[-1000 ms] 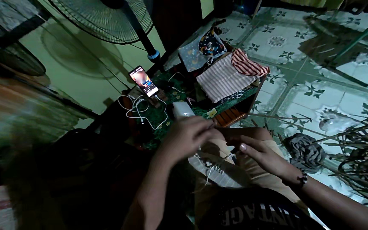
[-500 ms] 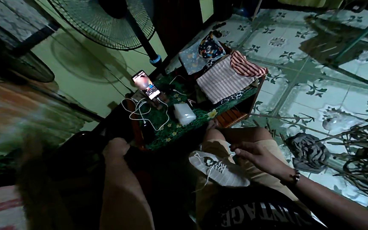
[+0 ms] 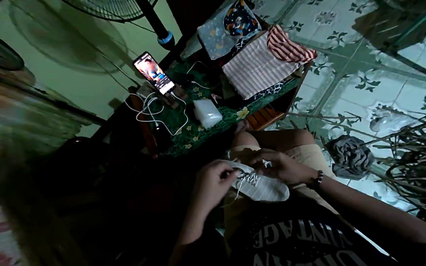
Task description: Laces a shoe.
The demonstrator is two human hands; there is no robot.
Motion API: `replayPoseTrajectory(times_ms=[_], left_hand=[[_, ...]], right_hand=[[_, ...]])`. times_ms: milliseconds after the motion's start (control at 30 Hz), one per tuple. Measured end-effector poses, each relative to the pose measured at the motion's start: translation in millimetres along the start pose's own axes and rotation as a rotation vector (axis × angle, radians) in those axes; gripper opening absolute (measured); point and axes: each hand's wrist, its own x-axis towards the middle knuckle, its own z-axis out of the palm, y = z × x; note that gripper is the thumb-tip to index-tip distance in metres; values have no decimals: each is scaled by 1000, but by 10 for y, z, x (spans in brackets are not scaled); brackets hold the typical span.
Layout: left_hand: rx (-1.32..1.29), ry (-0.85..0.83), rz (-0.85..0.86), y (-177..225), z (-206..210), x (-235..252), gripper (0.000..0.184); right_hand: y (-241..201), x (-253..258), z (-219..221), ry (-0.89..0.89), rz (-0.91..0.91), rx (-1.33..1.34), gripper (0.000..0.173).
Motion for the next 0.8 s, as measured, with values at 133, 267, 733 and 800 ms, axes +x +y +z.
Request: replayPoseTrajectory(times_ms=[133, 267, 733, 800], left_hand=[[115, -8, -93, 93, 354, -99, 34], [187, 32, -129, 116, 460, -98, 24], [-140, 188, -18, 25, 434, -313, 13], [-161, 180, -8, 27, 428, -311, 13]], right_hand=[[-47, 60, 5, -43, 33, -37, 31], [-68, 89, 15, -50, 71, -135, 26], [-220, 123, -141, 0, -24, -160, 18], [-244, 122, -142, -8, -13, -115, 18]])
